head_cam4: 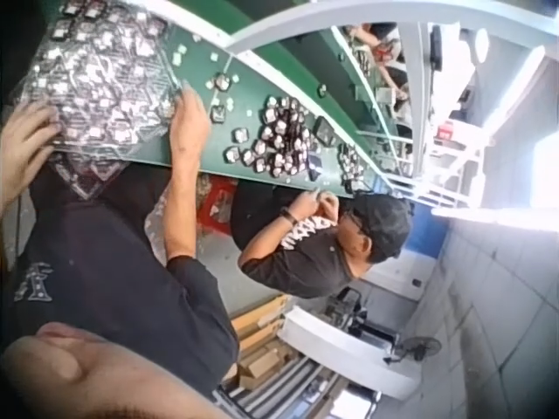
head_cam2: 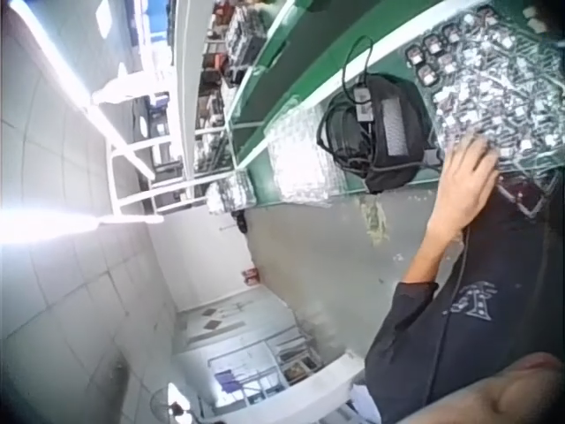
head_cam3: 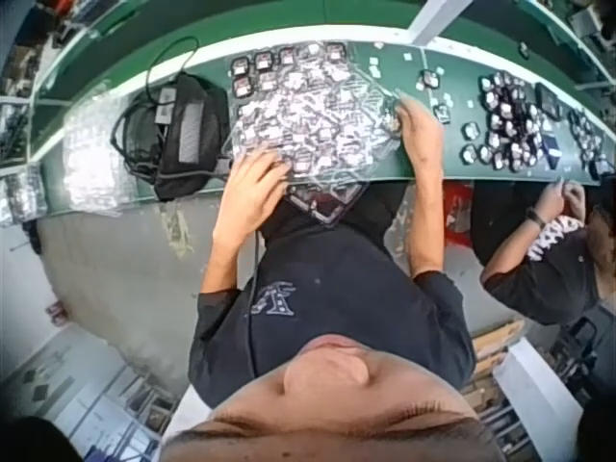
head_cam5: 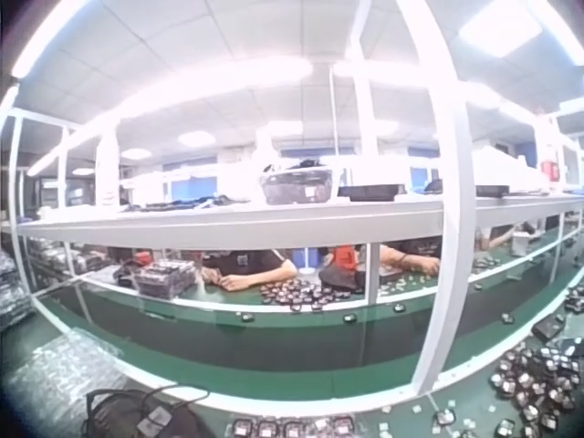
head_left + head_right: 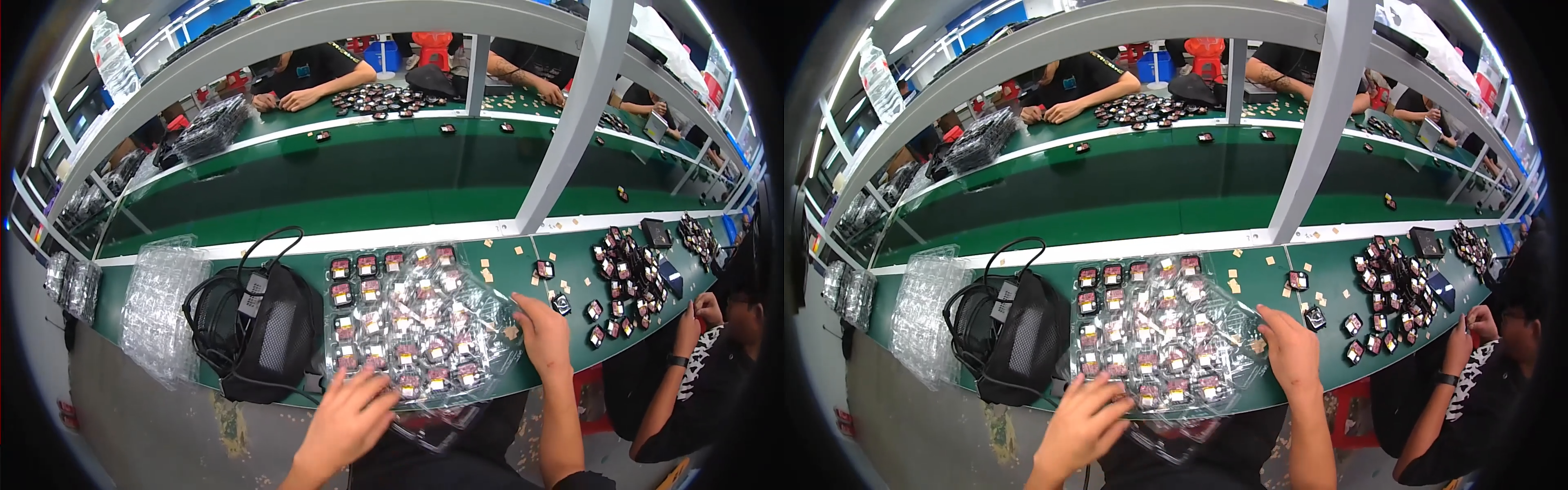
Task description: Assembling and checking small electronic components on a factory line.
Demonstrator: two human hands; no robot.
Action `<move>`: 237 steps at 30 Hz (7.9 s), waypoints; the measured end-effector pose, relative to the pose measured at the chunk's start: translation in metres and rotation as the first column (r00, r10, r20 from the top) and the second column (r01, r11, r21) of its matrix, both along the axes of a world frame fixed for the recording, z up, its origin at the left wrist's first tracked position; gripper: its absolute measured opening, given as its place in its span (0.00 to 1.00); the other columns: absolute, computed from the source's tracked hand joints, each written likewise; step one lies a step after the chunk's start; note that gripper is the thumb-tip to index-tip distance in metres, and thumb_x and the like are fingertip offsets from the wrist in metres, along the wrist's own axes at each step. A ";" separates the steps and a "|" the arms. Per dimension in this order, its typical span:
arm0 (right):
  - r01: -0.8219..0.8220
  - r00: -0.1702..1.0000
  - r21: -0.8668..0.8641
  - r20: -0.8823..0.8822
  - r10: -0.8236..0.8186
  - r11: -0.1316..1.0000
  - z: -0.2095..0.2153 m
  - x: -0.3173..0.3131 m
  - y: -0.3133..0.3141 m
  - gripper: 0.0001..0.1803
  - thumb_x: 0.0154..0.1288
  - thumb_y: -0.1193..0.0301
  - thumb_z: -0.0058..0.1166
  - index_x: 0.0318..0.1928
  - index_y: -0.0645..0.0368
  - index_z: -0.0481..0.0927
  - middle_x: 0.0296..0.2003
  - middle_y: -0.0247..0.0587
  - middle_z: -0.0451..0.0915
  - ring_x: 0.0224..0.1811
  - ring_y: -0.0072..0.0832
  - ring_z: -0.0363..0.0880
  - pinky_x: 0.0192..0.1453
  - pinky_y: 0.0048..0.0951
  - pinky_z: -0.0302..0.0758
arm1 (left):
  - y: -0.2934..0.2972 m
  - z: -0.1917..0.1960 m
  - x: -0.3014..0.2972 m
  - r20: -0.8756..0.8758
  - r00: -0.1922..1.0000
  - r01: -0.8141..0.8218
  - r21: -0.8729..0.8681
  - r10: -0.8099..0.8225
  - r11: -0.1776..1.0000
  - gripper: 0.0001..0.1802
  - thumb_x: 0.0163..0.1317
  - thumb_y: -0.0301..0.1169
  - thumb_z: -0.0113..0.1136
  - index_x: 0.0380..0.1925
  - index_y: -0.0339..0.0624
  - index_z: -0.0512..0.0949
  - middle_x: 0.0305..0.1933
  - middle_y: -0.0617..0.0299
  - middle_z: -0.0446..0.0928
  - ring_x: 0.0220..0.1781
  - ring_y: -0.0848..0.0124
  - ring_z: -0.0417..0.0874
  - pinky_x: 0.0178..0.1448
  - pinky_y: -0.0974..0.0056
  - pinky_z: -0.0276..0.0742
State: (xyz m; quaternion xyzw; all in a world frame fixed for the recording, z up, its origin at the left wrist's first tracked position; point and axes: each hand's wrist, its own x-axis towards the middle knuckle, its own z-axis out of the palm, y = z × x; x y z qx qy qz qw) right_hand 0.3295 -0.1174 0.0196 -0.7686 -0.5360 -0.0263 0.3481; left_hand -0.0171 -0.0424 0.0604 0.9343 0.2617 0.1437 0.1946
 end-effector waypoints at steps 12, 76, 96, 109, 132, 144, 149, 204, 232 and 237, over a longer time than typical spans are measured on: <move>-0.321 0.947 -0.075 -0.050 0.318 0.944 0.013 -0.058 -0.028 0.18 0.58 0.77 0.68 0.51 0.55 0.86 0.50 0.39 0.87 0.49 0.42 0.84 0.52 0.41 0.80 | -0.004 -0.018 0.014 -0.156 0.920 -0.342 0.129 0.360 0.931 0.32 0.58 0.40 0.74 0.62 0.45 0.80 0.67 0.47 0.73 0.69 0.49 0.71 0.69 0.46 0.65; -0.826 0.381 0.116 -0.606 0.698 0.552 0.029 -0.079 -0.048 0.15 0.68 0.71 0.62 0.55 0.53 0.82 0.40 0.38 0.82 0.39 0.40 0.85 0.41 0.39 0.81 | -0.061 -0.055 0.043 0.343 0.868 0.494 -0.672 0.359 -0.552 0.46 0.61 0.33 0.75 0.73 0.29 0.59 0.64 0.42 0.76 0.54 0.54 0.87 0.58 0.56 0.86; 0.564 0.782 0.100 0.252 -0.570 0.819 -0.054 0.142 -0.122 0.13 0.74 0.67 0.56 0.53 0.57 0.86 0.59 0.51 0.80 0.67 0.53 0.72 0.71 0.50 0.66 | -0.071 -0.059 0.042 0.291 0.814 0.455 -0.857 0.503 -0.241 0.36 0.55 0.32 0.79 0.61 0.30 0.74 0.53 0.53 0.80 0.54 0.59 0.86 0.59 0.57 0.84; 0.257 0.941 0.001 0.228 -0.251 0.966 -0.031 0.059 -0.039 0.16 0.71 0.68 0.58 0.57 0.53 0.82 0.59 0.47 0.79 0.65 0.46 0.74 0.68 0.52 0.65 | -0.071 -0.060 0.054 0.298 0.824 0.440 -0.872 0.481 -0.213 0.35 0.56 0.31 0.78 0.62 0.31 0.73 0.54 0.54 0.80 0.53 0.60 0.85 0.59 0.57 0.82; 0.427 0.885 0.153 -0.276 -0.376 0.891 -0.029 0.266 -0.055 0.20 0.83 0.58 0.46 0.57 0.59 0.83 0.47 0.45 0.87 0.52 0.34 0.84 0.60 0.32 0.76 | -0.075 -0.068 0.046 0.282 0.754 0.428 -0.896 0.593 -0.119 0.32 0.59 0.31 0.75 0.61 0.31 0.72 0.55 0.54 0.77 0.54 0.62 0.84 0.61 0.57 0.81; 0.235 0.970 0.169 0.017 -0.242 0.957 -0.041 0.183 -0.033 0.14 0.77 0.63 0.51 0.52 0.54 0.86 0.56 0.45 0.85 0.66 0.51 0.76 0.73 0.48 0.69 | -0.071 -0.072 0.048 0.294 0.761 0.442 -0.887 0.578 -0.130 0.30 0.61 0.28 0.73 0.60 0.31 0.73 0.55 0.54 0.77 0.55 0.61 0.84 0.61 0.57 0.82; 0.132 0.991 0.167 -0.039 -0.127 0.977 -0.032 0.151 -0.021 0.13 0.77 0.64 0.52 0.50 0.55 0.86 0.53 0.45 0.85 0.61 0.45 0.80 0.66 0.45 0.73 | -0.074 -0.075 0.050 0.294 0.759 0.438 -0.890 0.581 -0.123 0.30 0.61 0.27 0.73 0.61 0.31 0.73 0.54 0.54 0.78 0.54 0.61 0.84 0.61 0.57 0.82; 0.408 0.913 -0.138 0.083 -0.400 0.902 -0.030 0.297 0.150 0.27 0.54 0.66 0.73 0.56 0.58 0.84 0.54 0.56 0.82 0.58 0.53 0.81 0.64 0.46 0.78 | -0.081 -0.071 0.040 0.305 0.710 0.439 -0.897 0.635 -0.060 0.30 0.60 0.27 0.74 0.61 0.32 0.73 0.50 0.54 0.80 0.51 0.61 0.84 0.59 0.57 0.81; -0.254 0.961 0.009 -0.110 0.253 0.967 0.001 0.090 0.103 0.13 0.73 0.66 0.59 0.49 0.61 0.80 0.40 0.53 0.86 0.46 0.51 0.85 0.51 0.46 0.80 | -0.070 -0.076 0.024 0.304 0.695 0.487 -0.866 0.651 -0.116 0.34 0.59 0.28 0.75 0.63 0.28 0.71 0.52 0.52 0.79 0.52 0.58 0.85 0.61 0.53 0.81; 0.275 0.934 0.300 -0.308 -0.180 0.914 0.016 0.144 0.090 0.13 0.71 0.78 0.51 0.53 0.63 0.82 0.41 0.48 0.87 0.43 0.45 0.84 0.51 0.44 0.80 | -0.072 -0.075 0.017 0.299 0.659 0.507 -0.854 0.690 -0.114 0.33 0.59 0.28 0.75 0.62 0.28 0.72 0.52 0.51 0.79 0.52 0.58 0.85 0.61 0.53 0.81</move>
